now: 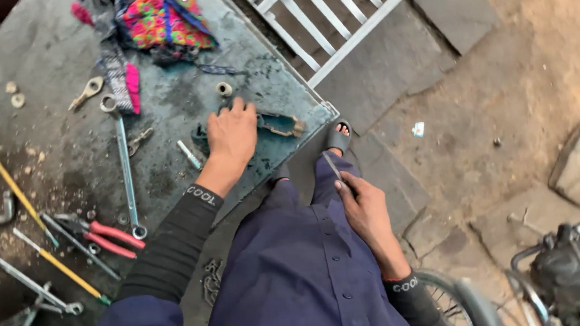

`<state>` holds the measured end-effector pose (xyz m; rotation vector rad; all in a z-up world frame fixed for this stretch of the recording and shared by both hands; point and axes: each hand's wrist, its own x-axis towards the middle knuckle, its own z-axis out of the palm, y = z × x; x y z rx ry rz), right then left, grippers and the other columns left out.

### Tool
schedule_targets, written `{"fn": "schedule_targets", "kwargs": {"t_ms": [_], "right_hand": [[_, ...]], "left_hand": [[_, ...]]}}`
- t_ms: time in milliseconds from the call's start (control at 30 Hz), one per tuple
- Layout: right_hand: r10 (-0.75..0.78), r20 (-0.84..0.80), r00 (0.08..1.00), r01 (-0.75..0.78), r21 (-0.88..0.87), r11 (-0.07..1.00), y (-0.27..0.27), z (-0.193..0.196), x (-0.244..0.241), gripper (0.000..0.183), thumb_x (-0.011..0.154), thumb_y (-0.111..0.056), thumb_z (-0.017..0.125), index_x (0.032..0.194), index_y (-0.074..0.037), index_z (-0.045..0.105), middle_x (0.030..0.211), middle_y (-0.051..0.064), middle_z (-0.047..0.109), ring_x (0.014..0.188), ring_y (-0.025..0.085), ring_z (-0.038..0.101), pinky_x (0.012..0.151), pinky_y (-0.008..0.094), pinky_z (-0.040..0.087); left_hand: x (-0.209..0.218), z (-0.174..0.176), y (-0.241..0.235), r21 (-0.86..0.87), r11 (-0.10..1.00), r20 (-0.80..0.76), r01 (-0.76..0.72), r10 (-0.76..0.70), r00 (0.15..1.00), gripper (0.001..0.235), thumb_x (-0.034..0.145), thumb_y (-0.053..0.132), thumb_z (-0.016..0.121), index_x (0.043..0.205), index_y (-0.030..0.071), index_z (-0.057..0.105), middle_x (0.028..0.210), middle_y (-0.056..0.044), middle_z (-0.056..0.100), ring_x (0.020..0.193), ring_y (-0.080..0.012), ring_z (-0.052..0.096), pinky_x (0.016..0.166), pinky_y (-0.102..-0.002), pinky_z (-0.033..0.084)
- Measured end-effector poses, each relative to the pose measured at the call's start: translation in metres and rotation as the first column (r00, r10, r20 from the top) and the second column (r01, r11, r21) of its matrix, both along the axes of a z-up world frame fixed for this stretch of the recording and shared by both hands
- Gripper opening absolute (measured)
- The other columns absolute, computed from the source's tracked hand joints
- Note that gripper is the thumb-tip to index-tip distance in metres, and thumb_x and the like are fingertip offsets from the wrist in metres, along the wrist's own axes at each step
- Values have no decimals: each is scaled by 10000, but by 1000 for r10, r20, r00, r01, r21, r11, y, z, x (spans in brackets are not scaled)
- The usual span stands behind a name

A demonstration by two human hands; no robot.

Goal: The person stands at a metal workbench in a motorcycle repair area and files a black metal component with a flat file, holding the part against the bench and drawing the file across it repeatedly, repositioning the part between strokes.

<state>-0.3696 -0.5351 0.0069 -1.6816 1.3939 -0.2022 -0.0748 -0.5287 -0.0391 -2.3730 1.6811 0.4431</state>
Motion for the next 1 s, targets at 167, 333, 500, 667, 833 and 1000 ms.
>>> {"fn": "schedule_targets", "kwargs": {"t_ms": [167, 333, 500, 667, 833, 1000], "right_hand": [[-35, 52, 998, 41, -114, 993, 22, -8, 20, 312, 960, -189, 662, 1211, -7, 694, 1036, 209, 723, 957, 377, 715, 841, 405, 545], [-110, 60, 992, 117, -140, 983, 29, -7, 37, 343, 916, -186, 710, 1201, 4, 681, 1055, 217, 721, 950, 394, 710, 828, 412, 551], [-114, 70, 991, 129, -264, 956, 31, -5, 41, 390, 901, -169, 734, 1251, -13, 663, 1115, 224, 723, 1027, 398, 709, 856, 435, 550], [-92, 13, 996, 93, -196, 976, 27, -1, 31, 457, 807, -160, 802, 1218, -33, 647, 1056, 195, 736, 1000, 362, 712, 849, 423, 548], [-82, 0, 997, 81, -123, 989, 30, -11, -2, 445, 718, -125, 866, 1134, -77, 715, 960, 126, 708, 877, 252, 692, 766, 365, 561], [-430, -36, 902, 429, 182, 885, 26, 13, -4, 250, 842, -62, 819, 1073, -10, 738, 794, 109, 683, 655, 157, 589, 601, 311, 467]], "left_hand": [[-7, 2, 19, -15, 998, -24, -57, 57, 998, 191, 904, 237, 689, 1044, 108, 699, 1124, -104, 679, 973, -330, 725, 818, -491, 561], [-12, 19, 34, -4, 986, -112, -167, 165, 980, 430, 847, 355, 804, 1122, 55, 667, 1124, -152, 679, 921, -383, 736, 769, -497, 584], [-9, 24, 26, -39, 976, -176, -214, 204, 963, 517, 769, 383, 844, 1118, 56, 650, 1099, -152, 680, 899, -405, 725, 736, -512, 580], [-9, -19, 41, -1, 976, -138, -216, 214, 967, 211, 922, 206, 651, 1115, 125, 678, 1108, -126, 701, 958, -372, 738, 804, -504, 585], [-16, 4, 69, 67, 984, -148, -162, 171, 974, 208, 977, 140, 516, 1094, 165, 687, 1106, -104, 686, 980, -346, 734, 843, -518, 557], [-30, 28, 79, -111, 979, -178, -169, 148, 973, 207, 954, 140, 545, 1119, 132, 670, 1064, -116, 688, 939, -350, 725, 824, -513, 535]]}}
